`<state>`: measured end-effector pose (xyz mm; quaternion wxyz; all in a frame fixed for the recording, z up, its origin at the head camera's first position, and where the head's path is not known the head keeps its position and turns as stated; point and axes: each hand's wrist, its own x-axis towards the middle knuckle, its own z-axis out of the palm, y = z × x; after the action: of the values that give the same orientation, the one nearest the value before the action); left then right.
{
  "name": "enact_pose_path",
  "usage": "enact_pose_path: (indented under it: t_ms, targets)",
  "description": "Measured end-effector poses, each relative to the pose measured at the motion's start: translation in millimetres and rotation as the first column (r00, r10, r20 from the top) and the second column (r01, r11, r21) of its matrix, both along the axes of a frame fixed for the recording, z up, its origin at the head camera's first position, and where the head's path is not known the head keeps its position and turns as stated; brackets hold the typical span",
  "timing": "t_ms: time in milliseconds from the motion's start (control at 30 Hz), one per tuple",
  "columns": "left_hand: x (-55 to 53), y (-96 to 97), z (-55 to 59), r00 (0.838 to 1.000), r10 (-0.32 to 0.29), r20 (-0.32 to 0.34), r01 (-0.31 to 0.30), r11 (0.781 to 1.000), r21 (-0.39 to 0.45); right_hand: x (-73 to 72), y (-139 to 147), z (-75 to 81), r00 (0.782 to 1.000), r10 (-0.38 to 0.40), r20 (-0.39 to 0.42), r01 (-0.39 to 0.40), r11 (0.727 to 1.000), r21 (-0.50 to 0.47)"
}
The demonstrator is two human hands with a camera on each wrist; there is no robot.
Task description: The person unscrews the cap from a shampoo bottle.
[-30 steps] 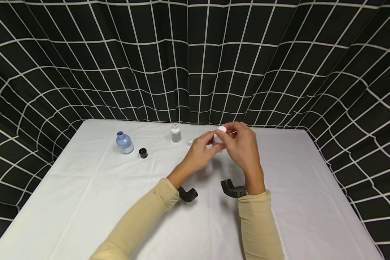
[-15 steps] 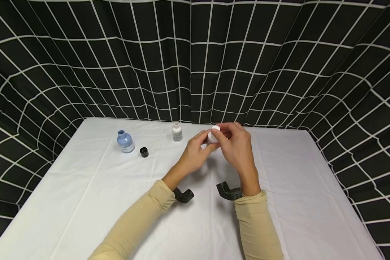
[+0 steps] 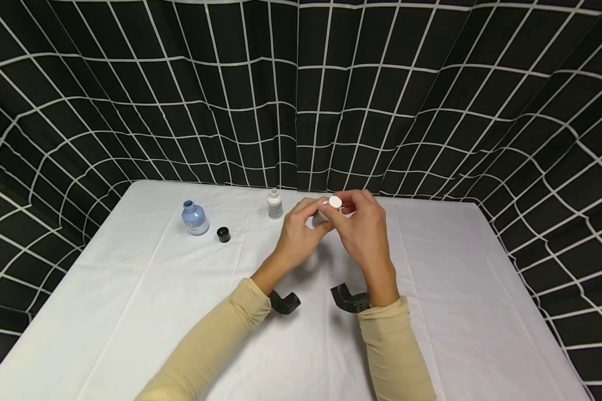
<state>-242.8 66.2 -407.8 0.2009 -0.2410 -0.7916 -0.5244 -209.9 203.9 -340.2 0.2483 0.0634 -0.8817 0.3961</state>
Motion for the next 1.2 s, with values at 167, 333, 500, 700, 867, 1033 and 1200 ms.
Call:
enact_pose_path:
  t_ms: [167,333,500,700,867,1033,1200]
  targets:
    - [-1.5,-1.1,3.6,0.999,0.033,-0.016,-0.033,0.999,0.005,0.0,1,0.3,0.999,-0.038,-0.019,0.038,0.999,0.009]
    - [-0.1,-3.3,4.1,0.999,0.044,0.005,-0.045,0.999,0.022,0.0,0,-0.3,0.999,-0.043,0.0,0.043,0.999,0.006]
    - [-0.2,-4.3,4.2,0.999,0.037,0.013,-0.037,0.999,0.029,0.7,-1,-0.3,1.0,-0.027,0.01,0.027,1.0,-0.01]
    - [-2.3,-7.0,7.1,0.997,-0.068,0.023,0.068,0.998,0.019,1.4,2,2.6,1.0,-0.02,-0.019,0.02,1.0,0.017]
    - [-5.9,-13.9,11.1,0.989,-0.141,0.032,0.142,0.99,-0.004,0.4,2,2.4,0.998,0.01,-0.054,-0.008,0.999,0.042]
    - [-7.4,-20.7,15.6,0.983,-0.17,0.076,0.173,0.984,-0.042,-0.5,1,0.9,0.995,0.042,-0.093,-0.038,0.998,0.041]
    - [-8.4,-24.0,17.6,0.972,-0.208,0.113,0.215,0.975,-0.055,0.2,1,0.3,0.992,0.064,-0.111,-0.059,0.997,0.049]
